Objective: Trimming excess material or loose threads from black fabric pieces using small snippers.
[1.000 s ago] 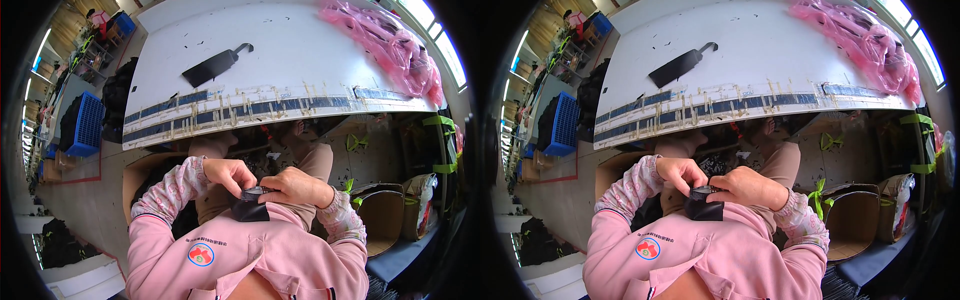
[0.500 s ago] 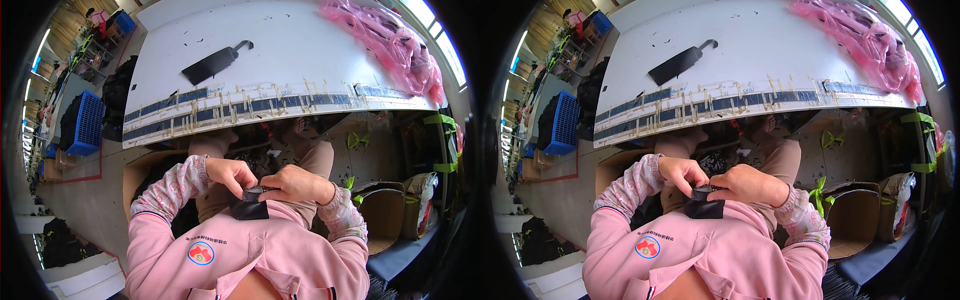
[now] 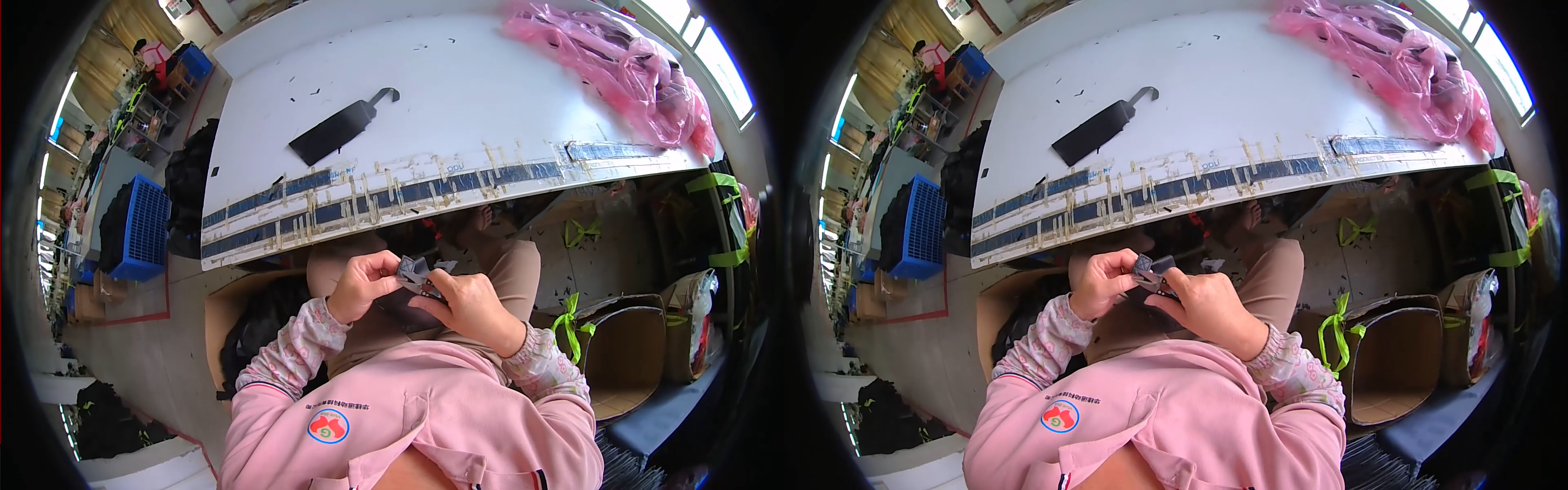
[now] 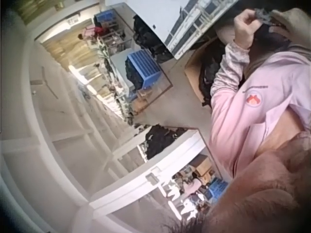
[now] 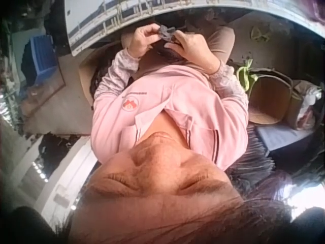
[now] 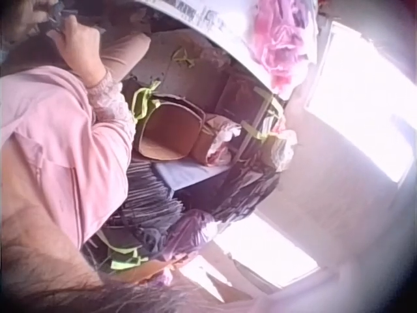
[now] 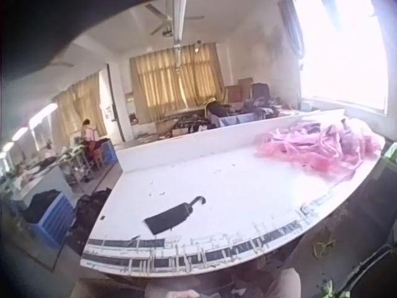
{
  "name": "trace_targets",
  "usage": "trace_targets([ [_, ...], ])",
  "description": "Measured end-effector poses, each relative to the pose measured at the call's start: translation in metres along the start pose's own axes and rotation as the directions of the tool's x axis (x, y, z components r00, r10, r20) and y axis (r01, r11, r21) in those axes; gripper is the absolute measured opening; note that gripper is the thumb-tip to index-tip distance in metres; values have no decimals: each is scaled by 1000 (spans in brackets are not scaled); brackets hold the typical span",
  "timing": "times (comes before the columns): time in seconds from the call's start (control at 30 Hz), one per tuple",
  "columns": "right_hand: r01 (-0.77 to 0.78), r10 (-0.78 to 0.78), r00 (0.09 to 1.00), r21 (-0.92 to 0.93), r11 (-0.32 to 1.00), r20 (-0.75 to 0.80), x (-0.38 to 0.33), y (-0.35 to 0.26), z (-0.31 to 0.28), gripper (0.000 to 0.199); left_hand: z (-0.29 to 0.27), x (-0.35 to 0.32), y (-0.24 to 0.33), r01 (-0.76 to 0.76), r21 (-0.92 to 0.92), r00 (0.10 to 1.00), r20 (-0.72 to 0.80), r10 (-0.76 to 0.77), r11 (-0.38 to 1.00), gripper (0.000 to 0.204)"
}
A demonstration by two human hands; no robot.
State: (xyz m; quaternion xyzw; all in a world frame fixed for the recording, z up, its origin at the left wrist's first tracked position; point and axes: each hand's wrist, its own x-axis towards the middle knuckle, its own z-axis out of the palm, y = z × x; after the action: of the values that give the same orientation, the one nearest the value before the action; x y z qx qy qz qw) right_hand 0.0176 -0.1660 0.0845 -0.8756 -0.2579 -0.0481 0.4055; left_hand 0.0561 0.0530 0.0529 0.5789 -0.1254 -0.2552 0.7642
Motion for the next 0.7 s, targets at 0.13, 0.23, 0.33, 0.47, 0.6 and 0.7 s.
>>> trace_targets([
  [0.13,-32,32,998,-10,999,48,3,-1,-3,33,2,0,4,-35,53,999,41,33,998,8],
  [0.23,-80,69,990,80,994,126,5,1,-10,34,2,0,5,-60,99,996,71,53,993,8],
  [0.33,-169,133,972,180,969,195,5,4,-12,36,2,0,5,-75,114,993,97,65,991,8],
  [0.47,-199,155,964,198,960,217,4,6,-12,37,1,0,2,-77,119,992,106,64,990,9],
  [0.6,-146,122,979,141,979,166,4,3,-7,37,4,-1,3,-65,87,994,90,57,994,9],
  [0.7,-108,95,986,89,990,133,4,0,-9,37,4,-1,2,-78,91,993,98,69,993,10],
])
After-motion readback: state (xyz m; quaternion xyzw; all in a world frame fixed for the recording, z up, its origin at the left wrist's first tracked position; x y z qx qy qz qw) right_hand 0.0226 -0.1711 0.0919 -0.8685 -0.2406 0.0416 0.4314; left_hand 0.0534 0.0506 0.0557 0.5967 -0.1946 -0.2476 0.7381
